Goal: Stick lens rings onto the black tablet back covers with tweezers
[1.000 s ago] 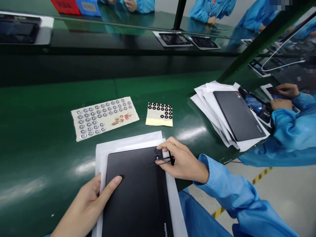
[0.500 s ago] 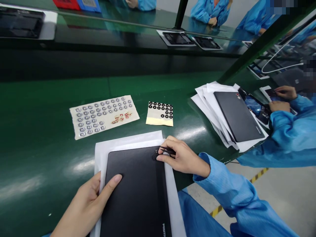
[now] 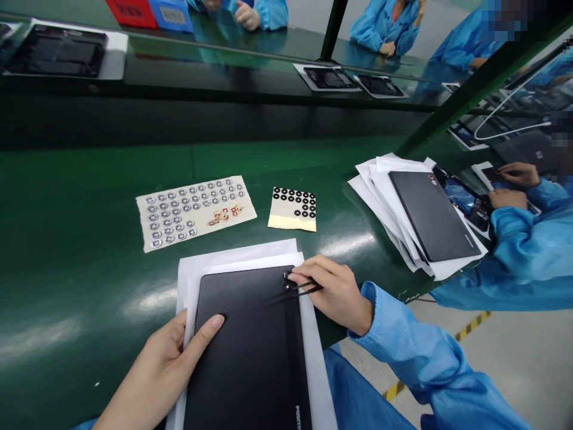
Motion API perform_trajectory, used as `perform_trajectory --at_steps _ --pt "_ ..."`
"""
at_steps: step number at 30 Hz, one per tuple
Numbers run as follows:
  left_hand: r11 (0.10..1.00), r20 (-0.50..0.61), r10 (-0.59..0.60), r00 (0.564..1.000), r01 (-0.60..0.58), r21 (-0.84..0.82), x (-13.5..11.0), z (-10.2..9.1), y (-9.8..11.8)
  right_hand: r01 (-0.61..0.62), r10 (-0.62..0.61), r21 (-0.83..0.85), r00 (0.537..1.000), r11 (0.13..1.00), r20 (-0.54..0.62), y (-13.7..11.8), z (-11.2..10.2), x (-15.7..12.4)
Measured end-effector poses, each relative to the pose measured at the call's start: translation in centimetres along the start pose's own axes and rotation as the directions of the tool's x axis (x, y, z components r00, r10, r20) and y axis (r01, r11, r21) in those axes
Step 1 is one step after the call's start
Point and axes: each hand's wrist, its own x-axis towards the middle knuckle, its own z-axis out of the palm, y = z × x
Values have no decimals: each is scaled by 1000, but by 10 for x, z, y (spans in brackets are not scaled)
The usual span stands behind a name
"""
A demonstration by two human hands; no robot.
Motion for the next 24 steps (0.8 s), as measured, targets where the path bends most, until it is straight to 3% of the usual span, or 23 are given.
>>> perform_trajectory --at_steps 9,15,24 --pt "998 -27 -69 997 69 -10 -1 -3 0 82 -77 -268 997 960 28 -19 7 -10" --pt "998 -43 -69 997 69 4 3 -7 -3 105 -105 -328 994 939 19 -30 13 -18" --pt "997 -36 -71 997 72 26 8 -13 -14 -90 101 -386 995 918 6 -62 20 -11"
